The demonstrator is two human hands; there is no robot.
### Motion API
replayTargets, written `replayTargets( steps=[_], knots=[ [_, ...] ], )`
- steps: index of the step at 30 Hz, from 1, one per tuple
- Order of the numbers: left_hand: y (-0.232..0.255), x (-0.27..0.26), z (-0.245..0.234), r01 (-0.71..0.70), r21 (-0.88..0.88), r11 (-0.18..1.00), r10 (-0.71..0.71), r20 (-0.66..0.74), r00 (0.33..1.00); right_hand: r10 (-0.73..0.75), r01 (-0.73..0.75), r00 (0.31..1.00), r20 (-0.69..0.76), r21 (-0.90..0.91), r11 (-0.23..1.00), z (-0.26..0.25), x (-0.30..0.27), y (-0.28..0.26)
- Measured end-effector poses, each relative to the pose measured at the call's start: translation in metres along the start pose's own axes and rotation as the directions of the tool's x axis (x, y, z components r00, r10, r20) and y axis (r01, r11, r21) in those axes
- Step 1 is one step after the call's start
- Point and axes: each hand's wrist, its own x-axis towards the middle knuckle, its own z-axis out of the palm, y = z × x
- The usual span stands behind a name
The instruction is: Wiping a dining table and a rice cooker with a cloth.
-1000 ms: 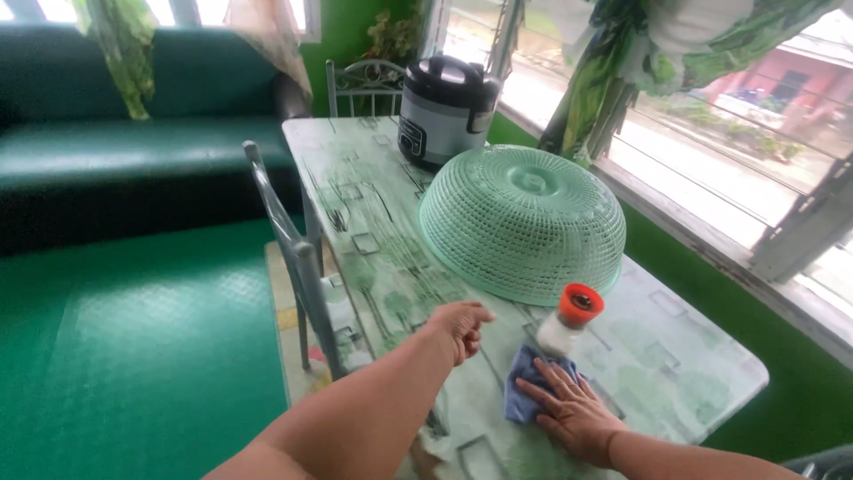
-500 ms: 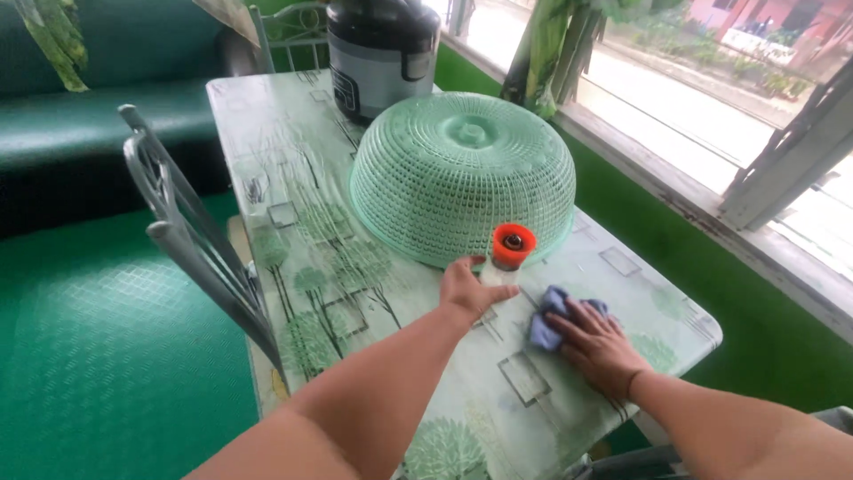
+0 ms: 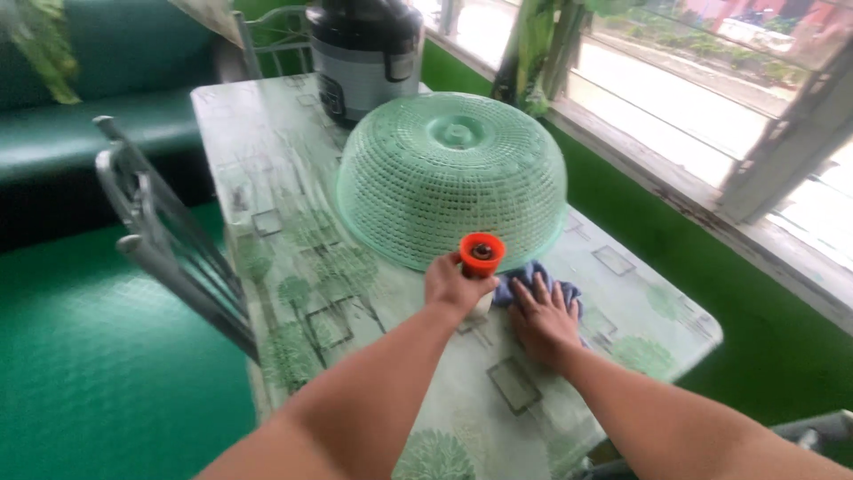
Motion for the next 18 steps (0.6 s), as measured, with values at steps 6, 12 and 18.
replayTargets(
  steps=[6,12,18],
  knots=[
    [-0.047,-0.038,-0.106,0.058,-0.181,0.982,-0.099,-0.231,0.968,-0.300,0.298,0.954,0.013,0.059,0.953,0.020,-0.007,-0.075],
    [-0.087,-0.059,-0.209,0.117,-0.211,0.970,-0.202,-0.447,0.871,-0.491,0.487,0.861,0.134,0.064,0.871,0.031,0.009,-0.206],
    [-0.088,-0.118,-0.313,0.109,-0.308,0.945,-0.278,-0.583,0.763,-0.637,0.644,0.760,-0.132,0.022,0.764,0.090,0.046,-0.286]
  ],
)
